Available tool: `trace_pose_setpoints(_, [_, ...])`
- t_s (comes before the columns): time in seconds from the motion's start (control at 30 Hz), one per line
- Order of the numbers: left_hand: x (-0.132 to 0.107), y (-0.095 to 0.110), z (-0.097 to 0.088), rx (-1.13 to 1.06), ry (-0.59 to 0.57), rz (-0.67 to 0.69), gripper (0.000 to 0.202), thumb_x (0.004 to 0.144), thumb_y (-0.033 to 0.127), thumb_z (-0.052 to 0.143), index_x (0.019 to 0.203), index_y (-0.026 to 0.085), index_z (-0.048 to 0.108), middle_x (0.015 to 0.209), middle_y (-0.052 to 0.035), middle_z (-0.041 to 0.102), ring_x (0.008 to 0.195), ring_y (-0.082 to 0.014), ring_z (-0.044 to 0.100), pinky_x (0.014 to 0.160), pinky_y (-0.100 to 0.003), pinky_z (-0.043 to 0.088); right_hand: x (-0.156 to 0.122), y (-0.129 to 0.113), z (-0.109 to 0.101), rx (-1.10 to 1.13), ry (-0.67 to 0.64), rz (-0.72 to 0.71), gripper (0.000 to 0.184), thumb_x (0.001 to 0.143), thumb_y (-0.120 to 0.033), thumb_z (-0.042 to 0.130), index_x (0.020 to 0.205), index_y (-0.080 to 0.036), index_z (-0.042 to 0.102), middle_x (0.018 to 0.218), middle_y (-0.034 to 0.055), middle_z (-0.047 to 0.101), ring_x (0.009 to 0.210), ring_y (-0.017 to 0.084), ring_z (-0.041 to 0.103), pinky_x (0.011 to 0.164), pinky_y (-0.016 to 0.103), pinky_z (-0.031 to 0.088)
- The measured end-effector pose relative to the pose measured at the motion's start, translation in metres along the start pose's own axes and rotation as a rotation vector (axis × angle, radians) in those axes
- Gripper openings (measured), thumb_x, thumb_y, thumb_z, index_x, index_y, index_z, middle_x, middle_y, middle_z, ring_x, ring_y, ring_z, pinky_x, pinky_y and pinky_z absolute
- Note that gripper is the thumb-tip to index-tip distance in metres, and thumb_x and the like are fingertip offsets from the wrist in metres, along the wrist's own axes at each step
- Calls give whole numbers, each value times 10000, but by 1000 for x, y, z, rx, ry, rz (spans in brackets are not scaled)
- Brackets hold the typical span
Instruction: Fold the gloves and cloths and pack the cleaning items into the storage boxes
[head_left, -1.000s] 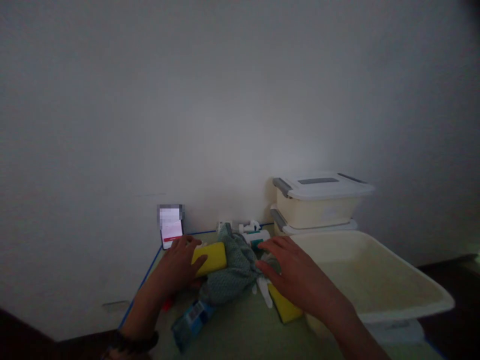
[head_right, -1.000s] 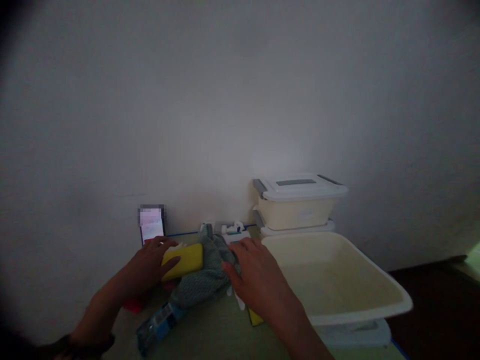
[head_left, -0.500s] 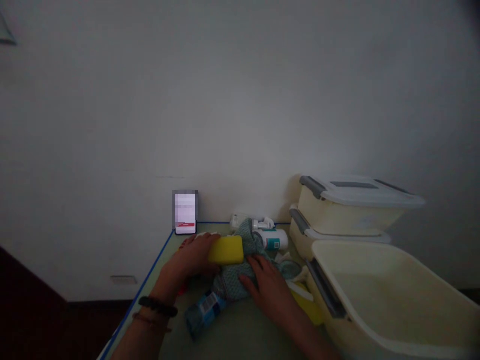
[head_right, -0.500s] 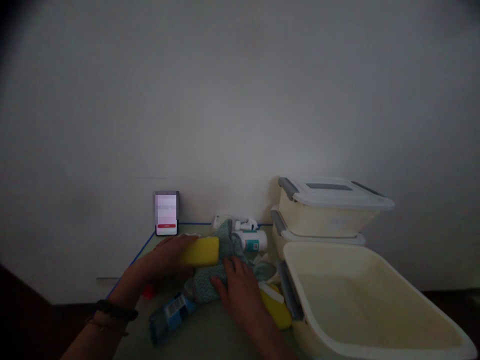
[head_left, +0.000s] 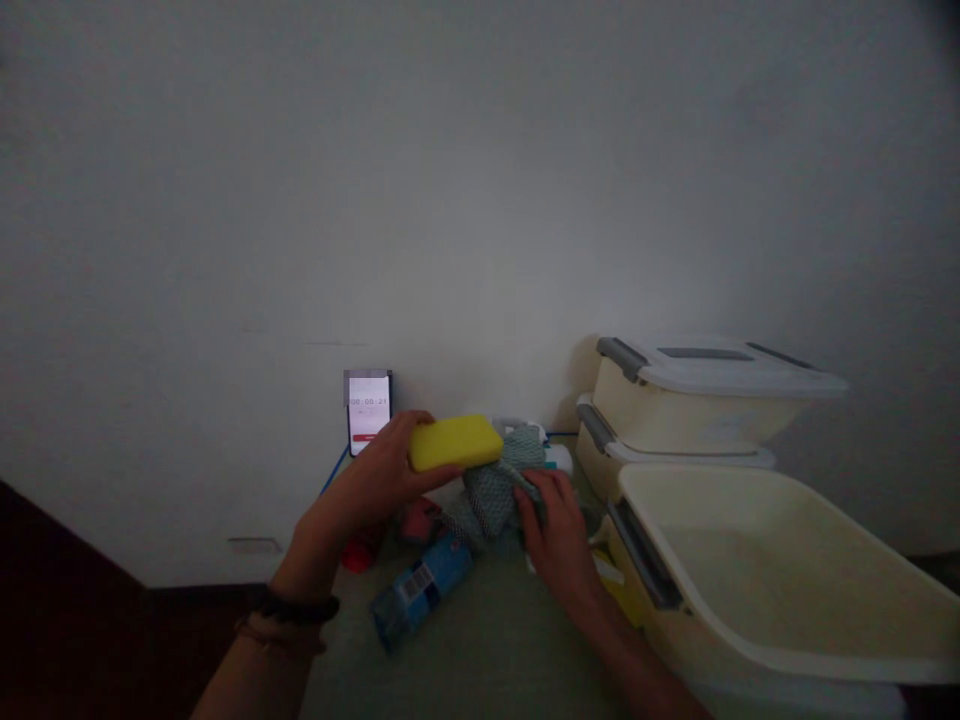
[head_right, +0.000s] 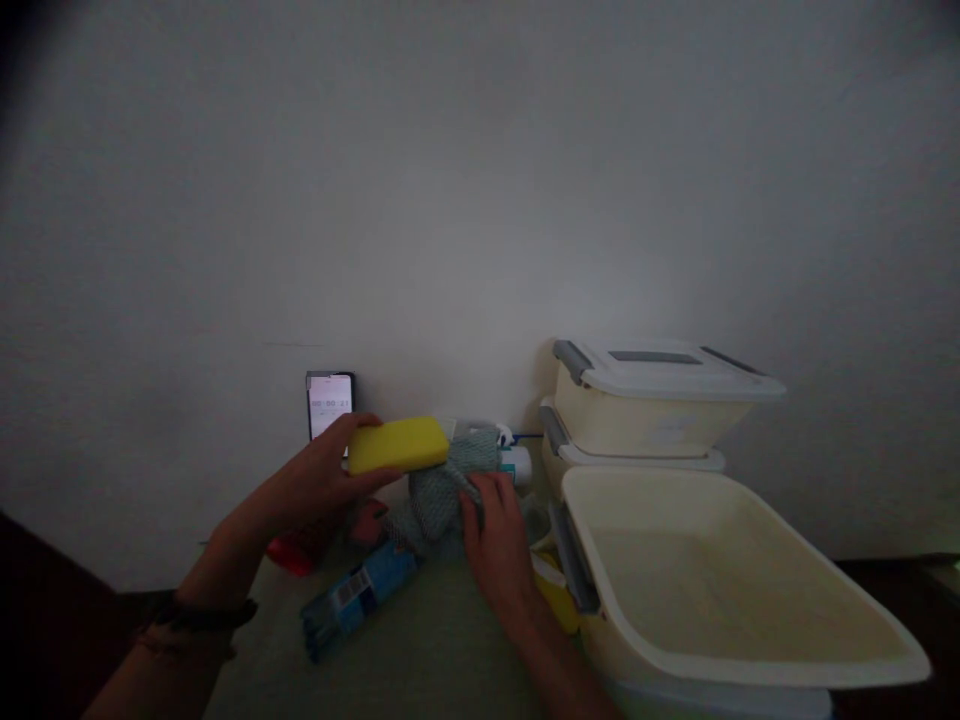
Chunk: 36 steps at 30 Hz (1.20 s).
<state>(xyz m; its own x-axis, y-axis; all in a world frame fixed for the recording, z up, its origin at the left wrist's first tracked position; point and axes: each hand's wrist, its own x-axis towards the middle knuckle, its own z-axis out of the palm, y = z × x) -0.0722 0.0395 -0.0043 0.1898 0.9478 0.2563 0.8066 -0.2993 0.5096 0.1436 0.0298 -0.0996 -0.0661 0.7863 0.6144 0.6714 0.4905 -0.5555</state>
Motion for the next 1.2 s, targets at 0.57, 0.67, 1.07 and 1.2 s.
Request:
trace_pose_setpoints(0.57, [2, -8, 3, 50, 45, 36, 629, 769, 560, 552, 1215, 134, 432, 1189, -142, 538, 1074, -301, 538, 896, -427, 446, -2, -4, -2, 9, 87, -14, 195, 910, -199, 392, 1044, -204, 534, 998, 88, 509, 943, 219, 549, 853, 399, 472])
trace_pose_setpoints(0.67, [3, -11, 4, 52, 56, 54, 645, 768, 573, 548, 1219, 128, 431, 1194, -146, 534, 1077, -300, 536, 903, -425, 444, -2, -4, -1, 0, 80, -28, 189, 909, -192, 394, 1037, -202, 533, 999, 90, 511, 945, 215, 545, 848, 393, 475])
trace_pose_setpoints(1.07, [8, -28, 7, 41, 161, 61, 627, 765, 585, 551, 1221, 166, 451, 1194, -130, 540, 1066, -288, 540, 893, -442, 464, -2, -29, -24, -94, -187, -114, 129, 713, -111, 471, 694, -185, 575, 690, 18, 571, 620, 156, 551, 585, 278, 408])
trace_pose_setpoints(1.2, [10, -33, 5, 23, 175, 69, 632, 777, 582, 534, 1239, 159, 448, 1187, -127, 538, 1066, -277, 547, 900, -424, 469, -14, -40, -41, -248, -702, -98, 134, 699, -148, 486, 728, -180, 613, 756, 40, 648, 673, 180, 604, 579, 271, 382])
